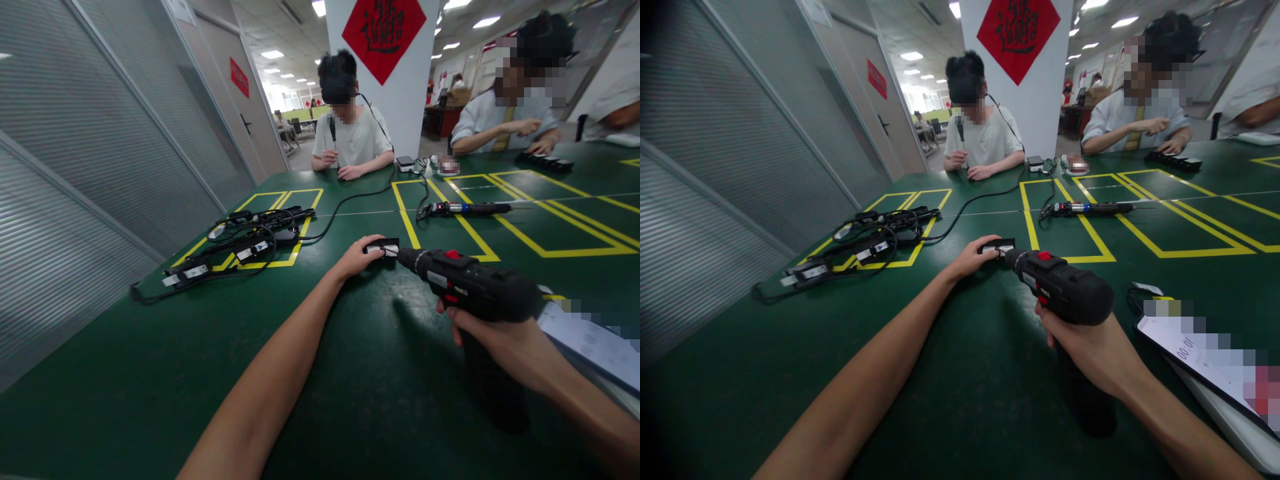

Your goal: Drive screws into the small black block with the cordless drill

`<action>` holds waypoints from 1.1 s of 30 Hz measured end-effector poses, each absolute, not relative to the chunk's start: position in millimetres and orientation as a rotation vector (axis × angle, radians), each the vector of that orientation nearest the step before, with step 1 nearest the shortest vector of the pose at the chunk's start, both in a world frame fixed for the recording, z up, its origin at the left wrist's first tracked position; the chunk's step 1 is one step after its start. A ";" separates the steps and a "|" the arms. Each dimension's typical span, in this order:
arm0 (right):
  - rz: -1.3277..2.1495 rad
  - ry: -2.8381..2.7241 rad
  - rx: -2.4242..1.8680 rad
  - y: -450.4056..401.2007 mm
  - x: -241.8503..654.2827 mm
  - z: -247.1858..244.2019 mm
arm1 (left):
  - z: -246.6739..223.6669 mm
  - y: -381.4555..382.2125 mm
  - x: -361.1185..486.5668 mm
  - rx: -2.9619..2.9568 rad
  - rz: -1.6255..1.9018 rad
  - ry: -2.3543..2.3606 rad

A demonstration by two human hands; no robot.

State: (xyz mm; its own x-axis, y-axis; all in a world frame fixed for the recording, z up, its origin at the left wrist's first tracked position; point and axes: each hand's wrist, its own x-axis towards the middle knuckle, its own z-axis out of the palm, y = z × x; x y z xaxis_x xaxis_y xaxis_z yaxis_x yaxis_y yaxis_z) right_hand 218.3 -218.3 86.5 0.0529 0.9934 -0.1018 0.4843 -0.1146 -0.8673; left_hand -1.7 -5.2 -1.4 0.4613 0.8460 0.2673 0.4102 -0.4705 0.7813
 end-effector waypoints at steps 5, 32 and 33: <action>0.984 -1.489 -1.705 -218.9 216.8 89.7 | -4.4 -3.2 -2.2 2.077 0.886 1.028; 1.032 -1.577 -1.738 -217.2 222.0 91.1 | 0.3 -6.0 -2.7 2.057 0.841 0.998; 1.027 -1.577 -1.748 -217.0 222.1 90.7 | -0.1 -5.9 -2.9 2.058 0.841 0.995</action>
State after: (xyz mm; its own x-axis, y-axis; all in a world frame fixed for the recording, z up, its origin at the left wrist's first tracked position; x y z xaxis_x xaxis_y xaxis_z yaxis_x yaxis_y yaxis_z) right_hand 222.1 -217.0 90.7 0.0121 0.9857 -0.1678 0.5523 -0.1465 -0.8207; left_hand -2.9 -5.9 -0.1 0.4961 0.8318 0.2492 0.3838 -0.4675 0.7964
